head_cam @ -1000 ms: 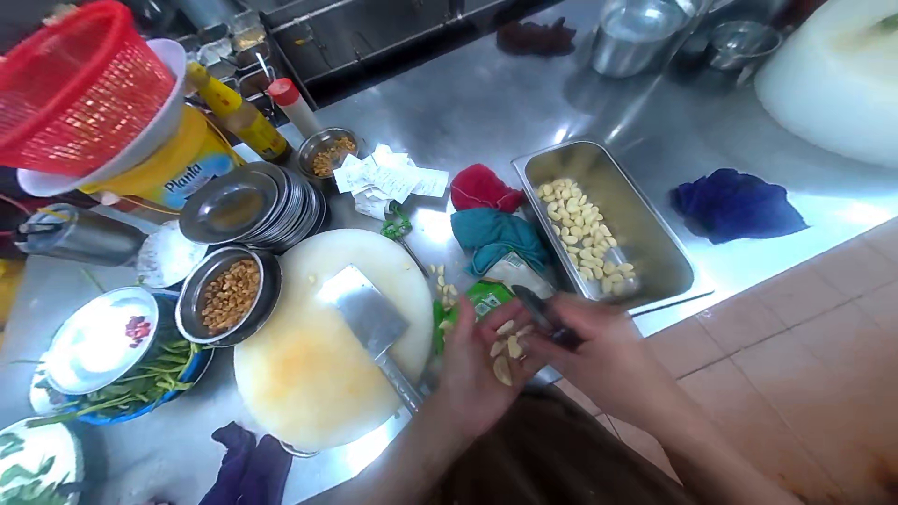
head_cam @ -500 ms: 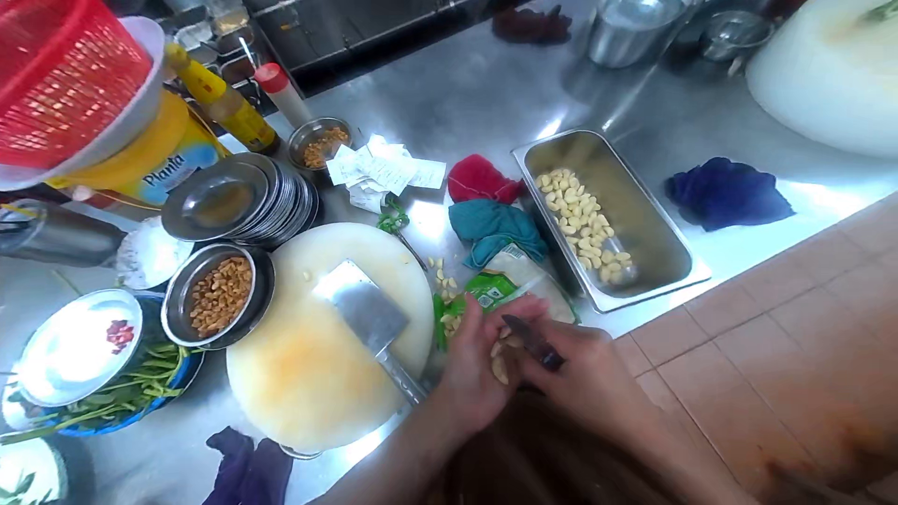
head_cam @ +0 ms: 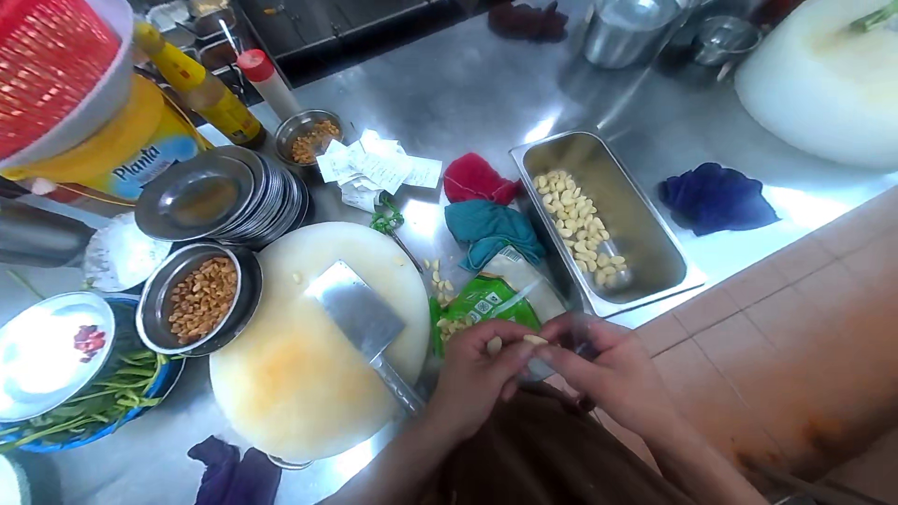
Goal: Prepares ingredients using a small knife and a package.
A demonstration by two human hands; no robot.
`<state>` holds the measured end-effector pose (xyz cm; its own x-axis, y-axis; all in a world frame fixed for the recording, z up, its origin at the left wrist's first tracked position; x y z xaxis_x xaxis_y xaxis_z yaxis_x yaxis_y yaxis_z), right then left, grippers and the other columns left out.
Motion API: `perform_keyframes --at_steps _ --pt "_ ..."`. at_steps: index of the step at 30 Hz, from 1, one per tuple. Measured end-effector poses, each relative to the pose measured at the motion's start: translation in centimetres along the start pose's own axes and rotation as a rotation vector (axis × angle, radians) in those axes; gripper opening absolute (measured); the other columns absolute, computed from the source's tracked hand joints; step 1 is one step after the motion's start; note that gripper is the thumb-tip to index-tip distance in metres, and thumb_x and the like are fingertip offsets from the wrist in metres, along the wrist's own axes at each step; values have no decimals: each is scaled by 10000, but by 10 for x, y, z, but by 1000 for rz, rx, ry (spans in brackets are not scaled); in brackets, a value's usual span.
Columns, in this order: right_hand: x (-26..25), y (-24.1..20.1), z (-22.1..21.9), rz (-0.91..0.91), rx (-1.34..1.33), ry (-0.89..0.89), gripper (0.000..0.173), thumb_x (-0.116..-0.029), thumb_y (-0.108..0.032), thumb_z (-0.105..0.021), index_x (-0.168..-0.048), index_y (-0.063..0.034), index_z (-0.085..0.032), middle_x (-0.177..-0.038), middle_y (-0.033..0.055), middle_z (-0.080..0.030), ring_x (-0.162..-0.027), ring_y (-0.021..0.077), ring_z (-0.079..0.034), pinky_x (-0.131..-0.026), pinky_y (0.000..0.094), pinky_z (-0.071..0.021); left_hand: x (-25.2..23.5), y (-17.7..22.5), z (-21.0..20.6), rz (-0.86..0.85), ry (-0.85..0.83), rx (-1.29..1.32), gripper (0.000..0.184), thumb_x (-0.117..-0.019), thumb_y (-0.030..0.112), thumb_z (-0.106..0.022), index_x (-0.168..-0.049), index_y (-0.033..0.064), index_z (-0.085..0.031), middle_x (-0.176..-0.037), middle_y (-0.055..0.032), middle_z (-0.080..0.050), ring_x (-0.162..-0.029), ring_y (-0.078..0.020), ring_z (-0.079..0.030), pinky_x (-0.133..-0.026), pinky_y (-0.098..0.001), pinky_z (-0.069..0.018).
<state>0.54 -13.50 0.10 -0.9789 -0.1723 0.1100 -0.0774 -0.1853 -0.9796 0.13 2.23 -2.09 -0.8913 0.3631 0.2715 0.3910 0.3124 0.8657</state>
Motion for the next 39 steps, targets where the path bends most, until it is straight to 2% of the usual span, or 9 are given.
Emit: perform_keyframes --at_steps 5,9,12,18,23,30,34,37,39 --pt "-7 -5 -1 161 256 -111 374 -923 -552 -704 -935 -193 -599 -669 -115 -519 -524 -35 -437 -456 140 -373 4 4 -4 65 -101 181 132 -1011 133 -610 -1091 62 -688 -759 18 -627 -573 -4 -518 -509 -153 -421" --pt "-9 -12 -11 260 320 -195 391 -997 -535 -604 -913 -153 -599 -676 -89 -556 -561 -41 -506 -490 142 -432 4 0 -7 115 -153 256 118 -1016 157 -615 -1075 84 -686 -760 40 -627 -572 10 -514 -507 -143 -418" --pt "-12 -11 -16 285 300 -217 401 -1021 -533 -563 -901 -151 -595 -664 -82 -540 -559 -32 -498 -493 153 -422 3 0 -7 127 -178 275 110 -1017 184 -624 -1051 107 -696 -741 53 -616 -558 19 -498 -494 -137 -403" --pt "-11 -5 -21 256 219 -280 411 -1008 -539 -585 -912 -140 -605 -671 -60 -554 -564 -10 -522 -489 181 -446 1 1 -6 164 -246 233 109 -1011 187 -628 -1032 111 -704 -729 69 -606 -545 32 -479 -474 -130 -381" --pt "-9 -1 -24 271 209 -345 406 -1033 -511 -554 -905 -129 -610 -632 -60 -512 -538 -14 -483 -473 176 -401 -2 0 -5 226 -287 173 96 -1009 170 -615 -1014 115 -694 -705 79 -581 -535 29 -463 -469 -135 -370" --pt "-6 5 -29 395 469 -286 470 -1059 -513 -482 -874 -100 -606 -596 -11 -513 -505 67 -510 -457 251 -438 -4 -6 3 389 -223 109 87 -980 111 -599 -1018 81 -672 -679 62 -566 -502 14 -453 -446 -139 -367" --pt "-3 0 -31 492 598 -172 486 -1069 -494 -459 -830 -95 -603 -594 18 -537 -500 119 -546 -444 287 -459 -1 -12 3 475 -141 230 145 -1032 117 -529 -1013 86 -669 -732 51 -596 -504 25 -450 -438 -119 -362" --pt "2 -2 -16 455 531 -118 474 -1067 -483 -479 -849 -90 -630 -639 25 -590 -541 114 -578 -478 288 -481 -17 -6 5 358 40 230 136 -1016 91 -544 -977 64 -672 -690 37 -568 -505 17 -438 -452 -126 -362" --pt "12 -1 -2 409 488 -99 476 -1058 -506 -488 -866 -91 -622 -648 27 -585 -550 105 -571 -485 279 -472 -41 9 -1 234 83 87 109 -1009 74 -559 -1026 59 -665 -656 41 -516 -505 -2 -423 -473 -152 -365"
Point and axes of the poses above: each hand's wrist, its own x-axis away from the middle knuckle, its own z-axis out of the back of the hand, y = z × x, the point moved 8 cm from there along -x, towards the middle knuckle
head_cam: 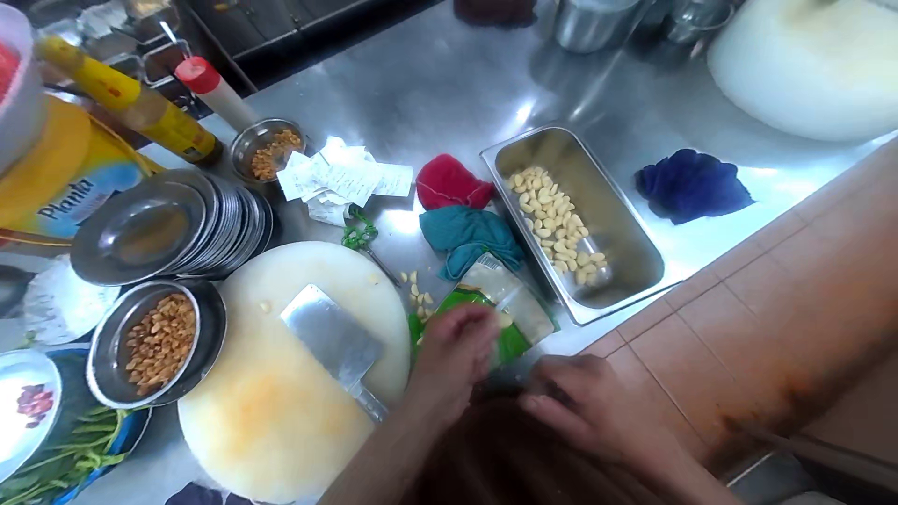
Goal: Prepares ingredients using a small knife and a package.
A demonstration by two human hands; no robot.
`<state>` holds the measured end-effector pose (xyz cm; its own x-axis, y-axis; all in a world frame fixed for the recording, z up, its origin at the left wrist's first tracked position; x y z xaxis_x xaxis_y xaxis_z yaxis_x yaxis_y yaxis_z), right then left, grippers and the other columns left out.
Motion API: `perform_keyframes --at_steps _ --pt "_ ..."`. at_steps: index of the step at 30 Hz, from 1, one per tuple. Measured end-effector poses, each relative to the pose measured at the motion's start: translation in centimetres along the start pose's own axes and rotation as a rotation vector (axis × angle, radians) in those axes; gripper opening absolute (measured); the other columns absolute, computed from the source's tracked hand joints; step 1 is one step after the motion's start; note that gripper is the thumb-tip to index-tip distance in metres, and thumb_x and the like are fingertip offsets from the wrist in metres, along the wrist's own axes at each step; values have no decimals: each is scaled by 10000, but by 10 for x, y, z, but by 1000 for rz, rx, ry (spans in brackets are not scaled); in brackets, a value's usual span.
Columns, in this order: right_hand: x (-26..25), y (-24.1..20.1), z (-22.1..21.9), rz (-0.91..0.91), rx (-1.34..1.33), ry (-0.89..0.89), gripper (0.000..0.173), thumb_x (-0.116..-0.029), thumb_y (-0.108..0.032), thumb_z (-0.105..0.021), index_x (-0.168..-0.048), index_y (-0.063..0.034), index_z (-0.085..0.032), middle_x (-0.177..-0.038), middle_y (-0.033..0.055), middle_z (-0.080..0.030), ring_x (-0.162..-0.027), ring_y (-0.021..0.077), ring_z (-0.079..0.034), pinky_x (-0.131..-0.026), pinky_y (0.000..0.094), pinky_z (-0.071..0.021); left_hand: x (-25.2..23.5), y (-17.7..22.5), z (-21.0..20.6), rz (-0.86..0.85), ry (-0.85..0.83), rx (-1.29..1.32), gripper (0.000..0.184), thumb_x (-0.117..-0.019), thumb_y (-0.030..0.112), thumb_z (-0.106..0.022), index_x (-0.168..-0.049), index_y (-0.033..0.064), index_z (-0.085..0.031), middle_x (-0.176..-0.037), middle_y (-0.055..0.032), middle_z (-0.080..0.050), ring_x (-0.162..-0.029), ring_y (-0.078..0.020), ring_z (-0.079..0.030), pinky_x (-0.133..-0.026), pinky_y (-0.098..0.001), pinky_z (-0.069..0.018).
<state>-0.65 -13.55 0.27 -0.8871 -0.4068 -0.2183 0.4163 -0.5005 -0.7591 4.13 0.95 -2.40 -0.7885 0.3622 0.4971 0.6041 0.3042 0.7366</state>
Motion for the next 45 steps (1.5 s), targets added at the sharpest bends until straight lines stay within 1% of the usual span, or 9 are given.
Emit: perform_keyframes --at_steps 7,14,21,27,37,39,41,43,45 --pt "26 15 -3 -83 41 -124 684 -951 -722 -503 -982 -58 -661 -679 65 -623 -564 158 -613 -498 347 -525 -104 56 -75 -198 6 -617 342 -1035 276 -624 -1232 5 -689 -967 -118 -720 -686 -152 -603 -623 -342 -514" --pt "11 10 -23 9 -96 -157 610 -1107 -524 -234 -1017 -87 -650 -773 82 -639 -696 197 -656 -593 396 -546 2 42 77 -143 447 -30 351 -1101 351 -446 -1103 100 -693 -772 37 -589 -509 -14 -445 -444 -138 -365" --pt "-11 10 -73 134 6 -337 425 -940 -482 -670 -853 -66 -693 -685 74 -667 -600 200 -658 -566 406 -568 124 -13 141 -255 706 813 615 -1083 557 -259 -1206 107 -659 -933 -43 -729 -705 -91 -697 -588 -208 -568" --pt "-21 -6 -74 107 157 -317 438 -928 -503 -631 -903 -70 -694 -665 46 -648 -545 180 -625 -506 385 -540 130 -32 130 -498 352 1116 716 -1033 648 -320 -1325 88 -657 -1276 -118 -697 -1191 -253 -680 -990 -405 -571" --pt "3 17 -43 -229 125 -132 388 -896 -510 -679 -943 -126 -710 -691 -55 -641 -540 1 -544 -484 219 -465 100 -35 126 -352 194 1069 836 -1002 740 -209 -1322 111 -658 -1311 -132 -677 -1240 -271 -647 -1012 -429 -545" --pt "1 8 -39 -254 124 -85 369 -888 -508 -686 -943 -143 -707 -682 -84 -623 -532 -32 -520 -474 184 -441 95 -33 123 -330 166 1001 850 -997 750 -187 -1296 121 -674 -1261 -115 -698 -1186 -258 -672 -980 -424 -558" --pt "-6 -7 -42 -274 122 -53 364 -882 -508 -699 -945 -149 -709 -673 -98 -609 -531 -40 -510 -469 174 -434 91 -34 124 -268 247 755 772 -1034 686 -159 -1157 163 -713 -1019 -16 -732 -861 -116 -707 -723 -269 -586" --pt "-14 -11 -42 -362 171 -15 343 -844 -458 -733 -976 -142 -709 -655 -91 -587 -520 4 -517 -464 232 -450 84 -37 125 -196 379 377 510 -1117 458 -273 -939 146 -634 -723 57 -582 -506 0 -471 -449 -145 -391" --pt "-22 -5 -34 -463 221 27 384 -823 -356 -813 -1067 -85 -690 -653 -26 -571 -521 106 -522 -484 343 -469 76 -36 123 -209 406 -79 351 -1097 313 -460 -884 88 -624 -652 17 -512 -479 -56 -411 -445 -203 -364"
Point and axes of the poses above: each hand's wrist, its own x-axis away from the middle knuckle, its own z-axis out of the back of the hand, y = z × x, the point moved 8 cm from there along -x, towards the middle knuckle
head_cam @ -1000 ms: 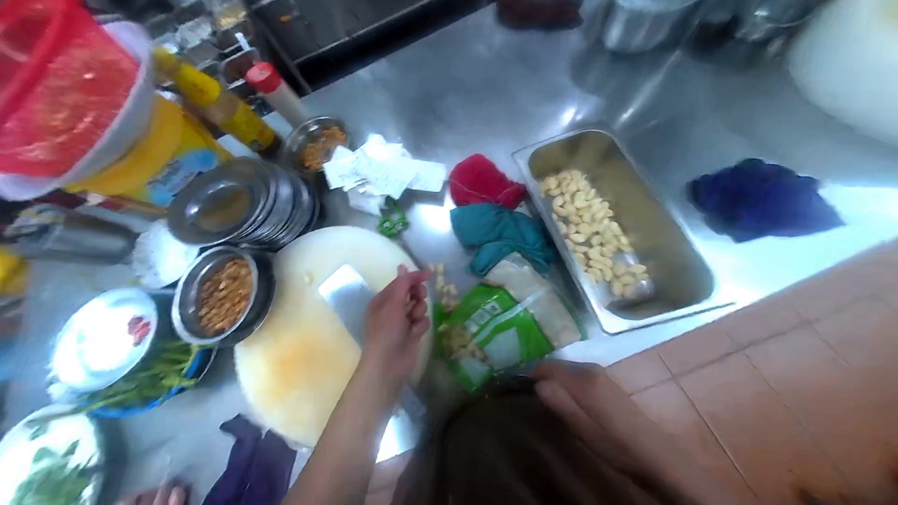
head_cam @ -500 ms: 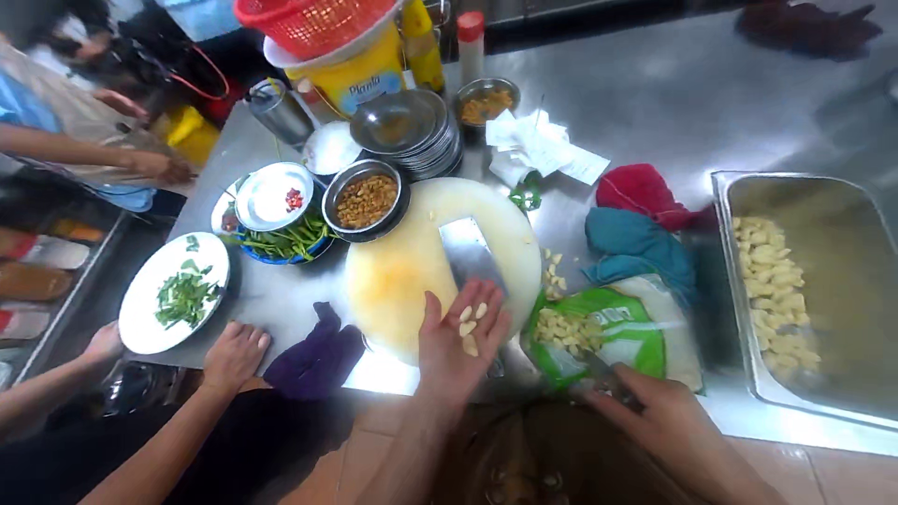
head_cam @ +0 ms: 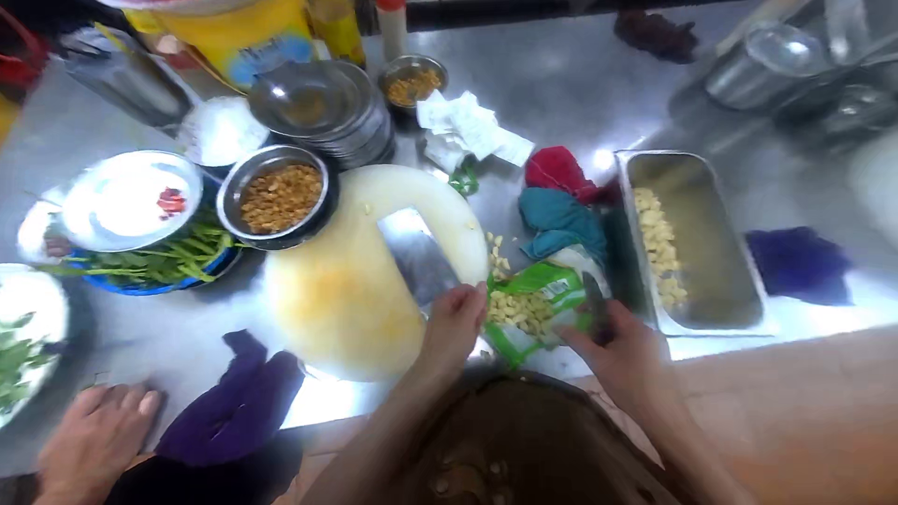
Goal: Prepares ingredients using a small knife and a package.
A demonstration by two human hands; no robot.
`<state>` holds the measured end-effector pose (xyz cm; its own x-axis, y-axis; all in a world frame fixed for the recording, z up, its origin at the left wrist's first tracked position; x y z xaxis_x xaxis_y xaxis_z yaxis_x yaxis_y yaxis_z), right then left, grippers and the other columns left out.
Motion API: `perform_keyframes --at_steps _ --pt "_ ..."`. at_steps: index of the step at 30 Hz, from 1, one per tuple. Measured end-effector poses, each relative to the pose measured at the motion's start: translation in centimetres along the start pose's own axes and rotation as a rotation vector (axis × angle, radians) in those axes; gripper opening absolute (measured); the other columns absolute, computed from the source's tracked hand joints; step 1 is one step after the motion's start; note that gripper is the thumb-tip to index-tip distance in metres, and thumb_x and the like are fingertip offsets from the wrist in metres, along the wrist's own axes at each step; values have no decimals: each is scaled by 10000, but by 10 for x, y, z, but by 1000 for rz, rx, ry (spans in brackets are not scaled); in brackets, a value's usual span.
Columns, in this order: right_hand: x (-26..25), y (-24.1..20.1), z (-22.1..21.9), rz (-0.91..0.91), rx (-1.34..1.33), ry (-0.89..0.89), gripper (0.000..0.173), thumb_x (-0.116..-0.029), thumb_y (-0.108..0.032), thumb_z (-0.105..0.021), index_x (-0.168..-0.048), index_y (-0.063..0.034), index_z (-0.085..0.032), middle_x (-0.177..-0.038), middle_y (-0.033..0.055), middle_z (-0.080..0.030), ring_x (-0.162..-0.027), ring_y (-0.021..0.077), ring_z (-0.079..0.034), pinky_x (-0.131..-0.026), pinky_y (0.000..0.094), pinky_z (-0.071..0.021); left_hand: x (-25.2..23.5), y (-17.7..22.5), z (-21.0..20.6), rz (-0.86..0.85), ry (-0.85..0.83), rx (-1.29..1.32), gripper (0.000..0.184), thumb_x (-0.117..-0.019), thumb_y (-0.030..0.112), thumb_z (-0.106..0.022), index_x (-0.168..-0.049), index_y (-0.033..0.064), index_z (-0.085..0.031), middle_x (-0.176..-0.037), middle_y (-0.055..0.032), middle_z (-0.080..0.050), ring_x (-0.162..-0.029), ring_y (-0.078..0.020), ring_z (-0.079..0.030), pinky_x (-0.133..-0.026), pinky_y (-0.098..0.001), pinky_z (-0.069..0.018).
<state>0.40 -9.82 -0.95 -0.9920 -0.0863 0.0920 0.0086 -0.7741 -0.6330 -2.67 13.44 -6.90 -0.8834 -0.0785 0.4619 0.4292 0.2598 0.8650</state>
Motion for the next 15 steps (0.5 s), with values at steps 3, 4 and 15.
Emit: perform_keyframes --at_steps 3,4,15 --pt "-15 -1 -1 -78 100 27 567 -801 -405 -868 -1175 -51 -630 -705 62 -600 -574 225 -572 -534 488 -494 0 6 -2 -190 -17 -449 310 -1058 316 -551 -903 70 -656 -660 -27 -561 -560 -136 -539 -540 -333 -484" --pt "-18 -4 -7 -67 142 33 631 -786 -444 -869 -1203 -44 -615 -734 92 -626 -601 266 -606 -548 533 -511 1 5 -2 -223 -17 -495 285 -1051 308 -566 -911 77 -659 -652 -19 -566 -551 -128 -541 -530 -331 -484" --pt "-35 -25 -33 76 371 -58 419 -814 -33 -790 -1186 39 -612 -781 193 -650 -666 357 -651 -600 571 -527 -22 -18 -69 -177 -456 -661 232 -1022 93 -539 -1185 12 -684 -1191 -180 -665 -1170 -317 -624 -1018 -495 -509"
Point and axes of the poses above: each hand's wrist, its own x-axis away from the middle knuckle, its own z-axis out of the back of the hand, y = z × x, the point moved 8 cm from there along -x, towards the middle knuckle
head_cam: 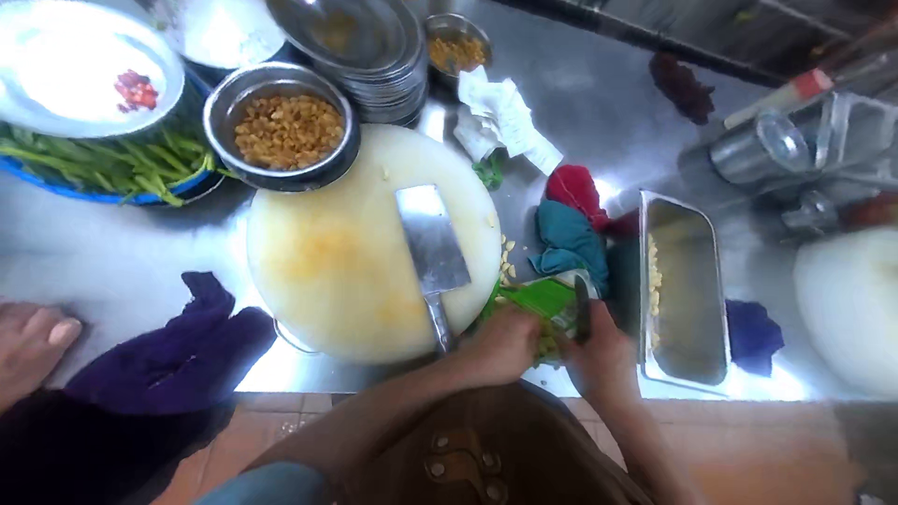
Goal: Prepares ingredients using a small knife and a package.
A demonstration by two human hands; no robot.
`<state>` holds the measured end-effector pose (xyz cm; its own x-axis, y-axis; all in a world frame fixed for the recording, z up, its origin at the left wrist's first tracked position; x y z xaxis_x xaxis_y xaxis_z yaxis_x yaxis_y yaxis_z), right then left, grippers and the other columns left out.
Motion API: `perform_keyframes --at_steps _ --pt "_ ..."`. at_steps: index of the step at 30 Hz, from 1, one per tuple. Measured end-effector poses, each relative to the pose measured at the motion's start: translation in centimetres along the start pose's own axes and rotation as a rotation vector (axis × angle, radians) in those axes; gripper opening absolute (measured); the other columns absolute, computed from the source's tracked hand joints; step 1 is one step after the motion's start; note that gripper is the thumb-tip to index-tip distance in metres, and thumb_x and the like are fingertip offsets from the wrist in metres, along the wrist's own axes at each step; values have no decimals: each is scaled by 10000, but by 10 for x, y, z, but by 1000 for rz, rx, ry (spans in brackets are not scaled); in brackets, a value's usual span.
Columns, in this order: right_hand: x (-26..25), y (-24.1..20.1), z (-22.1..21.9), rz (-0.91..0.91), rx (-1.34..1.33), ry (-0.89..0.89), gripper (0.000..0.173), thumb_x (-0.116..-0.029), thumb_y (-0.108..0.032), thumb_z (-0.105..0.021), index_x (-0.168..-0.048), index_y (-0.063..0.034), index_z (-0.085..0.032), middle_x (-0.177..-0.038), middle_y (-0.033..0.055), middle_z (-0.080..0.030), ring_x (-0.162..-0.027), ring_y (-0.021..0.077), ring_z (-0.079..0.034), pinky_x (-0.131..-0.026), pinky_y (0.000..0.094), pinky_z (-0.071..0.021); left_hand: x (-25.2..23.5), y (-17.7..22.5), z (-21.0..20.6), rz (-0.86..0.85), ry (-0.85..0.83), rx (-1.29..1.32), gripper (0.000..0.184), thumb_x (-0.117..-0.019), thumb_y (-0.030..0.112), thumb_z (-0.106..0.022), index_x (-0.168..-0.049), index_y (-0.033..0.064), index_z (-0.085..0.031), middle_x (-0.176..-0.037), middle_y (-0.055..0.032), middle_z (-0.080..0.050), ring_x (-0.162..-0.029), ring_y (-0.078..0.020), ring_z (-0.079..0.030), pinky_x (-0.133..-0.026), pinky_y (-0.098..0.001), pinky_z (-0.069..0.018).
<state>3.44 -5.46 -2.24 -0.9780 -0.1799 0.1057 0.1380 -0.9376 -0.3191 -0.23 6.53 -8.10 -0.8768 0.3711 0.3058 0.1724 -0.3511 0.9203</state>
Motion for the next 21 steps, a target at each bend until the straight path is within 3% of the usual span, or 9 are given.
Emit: perform_keyframes --at_steps 3,5,8,11,14,18,21 --pt "-1 5 0 -26 -124 -3 326 -823 -68 -752 -1125 10 -656 -775 113 -636 -639 234 -606 -589 473 -506 -24 6 -11 -13 105 78 260 -1003 30 -558 -1244 -1 -651 -1289 -218 -600 -1220 -360 -591 -1030 -510 -508" --pt "-2 6 2 -35 -170 19 232 -847 -108 -711 -1054 -17 -662 -725 39 -600 -584 140 -554 -554 381 -469 -38 9 -13 -98 179 103 223 -986 -4 -577 -1190 -48 -656 -1259 -235 -600 -1177 -364 -606 -1017 -497 -515" --pt "-4 8 4 0 -229 45 163 -848 -122 -672 -974 -20 -656 -682 6 -579 -551 96 -535 -528 332 -458 -46 15 -21 -228 123 -16 187 -974 -6 -595 -1120 -89 -678 -1138 -255 -670 -1134 -380 -635 -1031 -511 -487" --pt "-6 14 4 116 -302 70 142 -825 -122 -637 -912 -10 -651 -671 -7 -577 -541 59 -524 -507 281 -447 -57 14 -32 -220 53 -217 220 -971 37 -616 -1155 -56 -694 -1092 -241 -704 -1113 -393 -658 -1006 -560 -495" --pt "-5 23 2 200 -366 73 153 -836 -157 -634 -900 -22 -667 -669 -9 -593 -540 54 -532 -509 272 -456 -61 11 -43 -90 -49 -351 212 -1001 116 -604 -1080 -54 -705 -1059 -248 -704 -1075 -417 -664 -960 -612 -499" --pt "0 32 -4 258 -468 100 163 -836 -165 -613 -896 -23 -663 -633 -11 -588 -504 51 -535 -472 255 -457 -57 14 -55 244 -247 -457 317 -1053 144 -519 -1229 -89 -643 -1226 -301 -652 -1198 -459 -603 -1036 -613 -439" --pt "-10 42 1 280 -515 120 140 -837 -171 -614 -880 -49 -666 -636 -20 -593 -508 46 -545 -471 247 -467 -55 8 -47 448 -94 -431 376 -1079 252 -483 -1276 -25 -646 -1274 -252 -648 -1197 -399 -627 -1021 -585 -477"
Point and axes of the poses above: each hand's wrist, its own x-axis away from the middle knuckle, its own z-axis out of the back of the hand, y = z × x, the point moved 8 cm from there along -x, towards the middle knuckle
